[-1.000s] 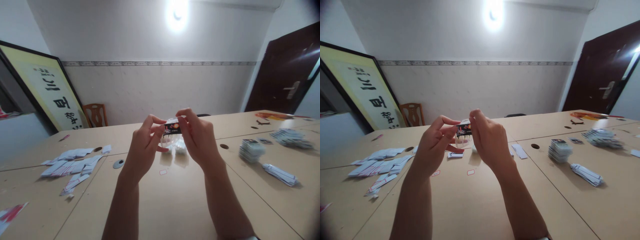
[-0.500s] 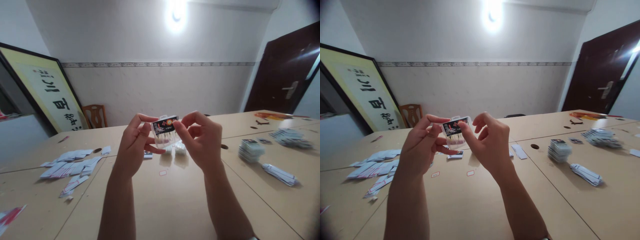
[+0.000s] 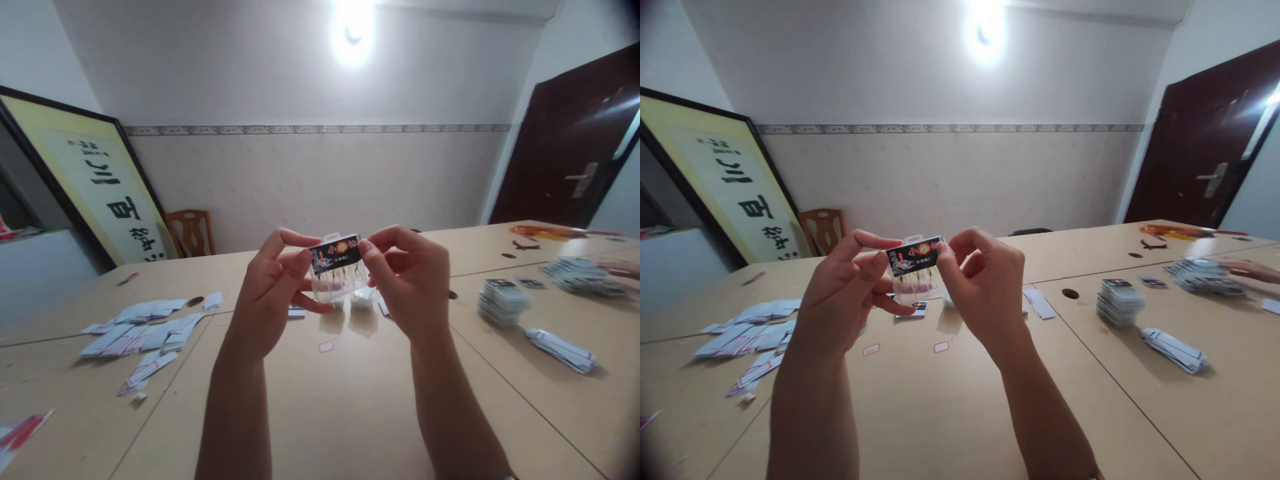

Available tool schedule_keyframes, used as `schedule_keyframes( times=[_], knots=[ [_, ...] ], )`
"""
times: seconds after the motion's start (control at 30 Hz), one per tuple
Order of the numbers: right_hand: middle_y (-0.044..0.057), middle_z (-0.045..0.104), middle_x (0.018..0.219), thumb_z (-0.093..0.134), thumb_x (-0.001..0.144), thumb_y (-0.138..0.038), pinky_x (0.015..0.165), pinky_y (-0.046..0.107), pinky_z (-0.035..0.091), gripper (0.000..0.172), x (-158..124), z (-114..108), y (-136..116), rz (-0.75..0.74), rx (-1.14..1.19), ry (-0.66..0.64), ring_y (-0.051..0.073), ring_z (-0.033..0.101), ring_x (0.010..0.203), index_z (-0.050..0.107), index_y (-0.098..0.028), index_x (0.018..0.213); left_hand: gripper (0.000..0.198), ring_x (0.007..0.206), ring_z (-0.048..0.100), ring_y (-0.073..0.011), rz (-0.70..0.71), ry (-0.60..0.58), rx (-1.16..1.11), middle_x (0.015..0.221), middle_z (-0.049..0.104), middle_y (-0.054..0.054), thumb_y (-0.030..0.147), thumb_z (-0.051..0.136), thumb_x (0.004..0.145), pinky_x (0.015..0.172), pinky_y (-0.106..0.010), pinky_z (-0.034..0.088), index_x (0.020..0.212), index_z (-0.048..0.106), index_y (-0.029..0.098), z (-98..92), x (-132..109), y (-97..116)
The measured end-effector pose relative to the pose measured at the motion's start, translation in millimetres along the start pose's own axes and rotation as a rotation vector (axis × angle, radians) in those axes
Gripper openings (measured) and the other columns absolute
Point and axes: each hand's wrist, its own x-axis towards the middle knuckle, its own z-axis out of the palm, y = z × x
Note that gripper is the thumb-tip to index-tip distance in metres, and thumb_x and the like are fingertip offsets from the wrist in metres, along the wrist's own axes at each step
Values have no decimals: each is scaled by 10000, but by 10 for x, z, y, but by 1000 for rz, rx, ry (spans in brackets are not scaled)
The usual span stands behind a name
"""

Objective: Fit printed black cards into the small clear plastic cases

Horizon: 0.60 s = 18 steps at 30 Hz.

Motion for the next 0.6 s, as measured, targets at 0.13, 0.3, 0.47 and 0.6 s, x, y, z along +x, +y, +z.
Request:
schedule_keyframes(
  times=[0.13, 0.3, 0.47, 0.6],
  knots=[
    [-39, 587, 539, 672, 801, -275, 388, 224, 414, 152, 7, -4, 4, 19, -5, -12, 94, 553, 406, 641, -184, 683, 263, 687, 761, -205, -13, 0, 16, 1006, 753, -58, 424, 657, 910, 500, -283, 654, 1026, 553, 212, 14, -9, 37],
    [-38, 588, 518, 670, 791, -272, 371, 221, 398, 146, 31, -21, 33, 34, -3, -38, 98, 551, 391, 645, -182, 678, 242, 672, 753, -199, 13, -12, 12, 975, 748, -44, 417, 647, 920, 500, -312, 662, 1026, 562, 217, 13, -13, 31],
    [-40, 581, 519, 661, 785, -267, 373, 220, 393, 141, 41, -27, 50, 40, -8, -38, 97, 547, 393, 632, -186, 672, 247, 665, 731, -183, 12, 10, 47, 850, 723, -25, 432, 649, 914, 509, -311, 664, 1016, 573, 220, 30, -22, 32],
    [-47, 562, 509, 648, 774, -259, 378, 221, 380, 137, 38, -20, 48, 38, -30, -29, 93, 532, 391, 619, -192, 658, 232, 660, 715, -169, 38, 5, 41, 799, 688, -5, 429, 649, 913, 506, -306, 663, 1012, 587, 230, 46, -22, 24]
  ],
)
